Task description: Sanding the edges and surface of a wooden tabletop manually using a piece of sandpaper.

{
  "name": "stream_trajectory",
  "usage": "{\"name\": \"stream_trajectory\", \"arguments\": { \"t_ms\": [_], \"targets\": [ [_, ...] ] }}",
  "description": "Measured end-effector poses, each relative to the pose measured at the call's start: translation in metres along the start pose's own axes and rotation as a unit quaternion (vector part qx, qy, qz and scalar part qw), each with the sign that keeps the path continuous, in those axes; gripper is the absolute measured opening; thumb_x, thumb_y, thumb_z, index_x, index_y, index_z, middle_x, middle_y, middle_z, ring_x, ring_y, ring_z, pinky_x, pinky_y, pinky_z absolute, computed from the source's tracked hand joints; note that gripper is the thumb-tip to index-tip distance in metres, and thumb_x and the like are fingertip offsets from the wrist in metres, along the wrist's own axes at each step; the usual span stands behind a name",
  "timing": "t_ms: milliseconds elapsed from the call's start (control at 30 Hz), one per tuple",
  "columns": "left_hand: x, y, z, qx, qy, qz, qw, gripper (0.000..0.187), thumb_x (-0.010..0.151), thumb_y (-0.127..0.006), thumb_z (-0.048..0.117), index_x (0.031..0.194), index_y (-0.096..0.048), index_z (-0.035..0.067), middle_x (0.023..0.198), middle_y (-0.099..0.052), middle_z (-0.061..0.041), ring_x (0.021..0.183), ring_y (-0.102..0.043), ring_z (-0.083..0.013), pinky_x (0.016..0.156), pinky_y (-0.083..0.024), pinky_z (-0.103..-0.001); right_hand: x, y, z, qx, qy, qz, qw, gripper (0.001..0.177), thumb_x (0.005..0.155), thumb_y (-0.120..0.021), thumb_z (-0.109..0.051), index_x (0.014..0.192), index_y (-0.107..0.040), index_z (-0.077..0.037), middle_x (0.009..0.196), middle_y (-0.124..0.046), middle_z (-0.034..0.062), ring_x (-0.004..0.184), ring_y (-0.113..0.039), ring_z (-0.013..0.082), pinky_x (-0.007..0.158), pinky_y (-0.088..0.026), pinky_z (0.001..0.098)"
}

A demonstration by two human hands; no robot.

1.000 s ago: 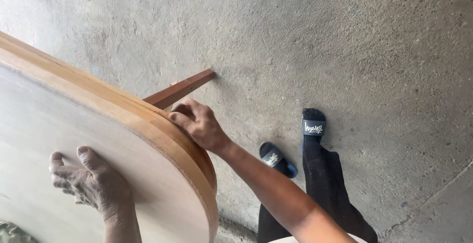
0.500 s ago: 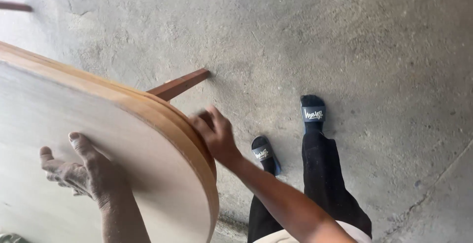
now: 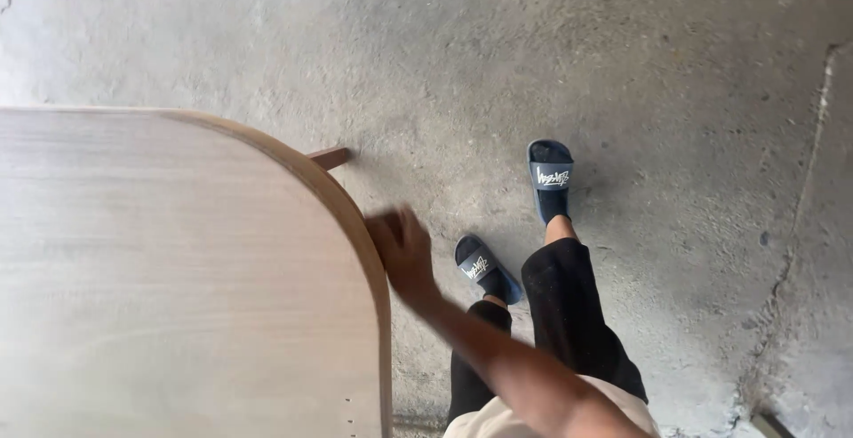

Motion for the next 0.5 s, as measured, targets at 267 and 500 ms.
{"name": "stream_trajectory", "arguments": {
  "t_ms": [267, 500],
  "targets": [
    [-0.022, -0.011, 0.017, 0.145, -0.169, -0.165, 0.961, 0.066, 0.109, -0.051, 0.044, 0.157, -0.02, 0.01, 0.156, -0.038, -0.025, 0.148, -0.039, -0.0484, 0.125, -0.029, -0.062, 0.006, 0.007, 0.01, -0.018, 0.029, 0.082, 0.996, 0.025, 0.101, -0.062, -0.026, 0.089, -0.062, -0.004, 0.069, -0.063, 0.0012, 0.062, -0.058, 0.0086, 0.056, -0.048, 0.0278],
    [-0.062, -0.049, 0.036, 0.276, -0.332, -0.265, 0.862, 0.066, 0.105, -0.053, 0.046, 0.151, -0.025, 0.008, 0.15, -0.04, -0.024, 0.142, -0.037, -0.0506, 0.121, -0.029, -0.065, -0.046, 0.009, 0.024, 0.081, 0.028, 0.049, 0.995, 0.023, 0.102, -0.061, -0.026, 0.092, -0.059, -0.006, 0.069, -0.06, 0.0004, 0.058, -0.055, 0.0082, 0.049, -0.045, 0.0291]
  ]
}}
Point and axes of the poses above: each hand's wrist, its own x-axis towards the middle knuckle, its own y-axis out of the back of the hand, z = x × y, the point moved 8 cm from there along x, towards the middle knuckle
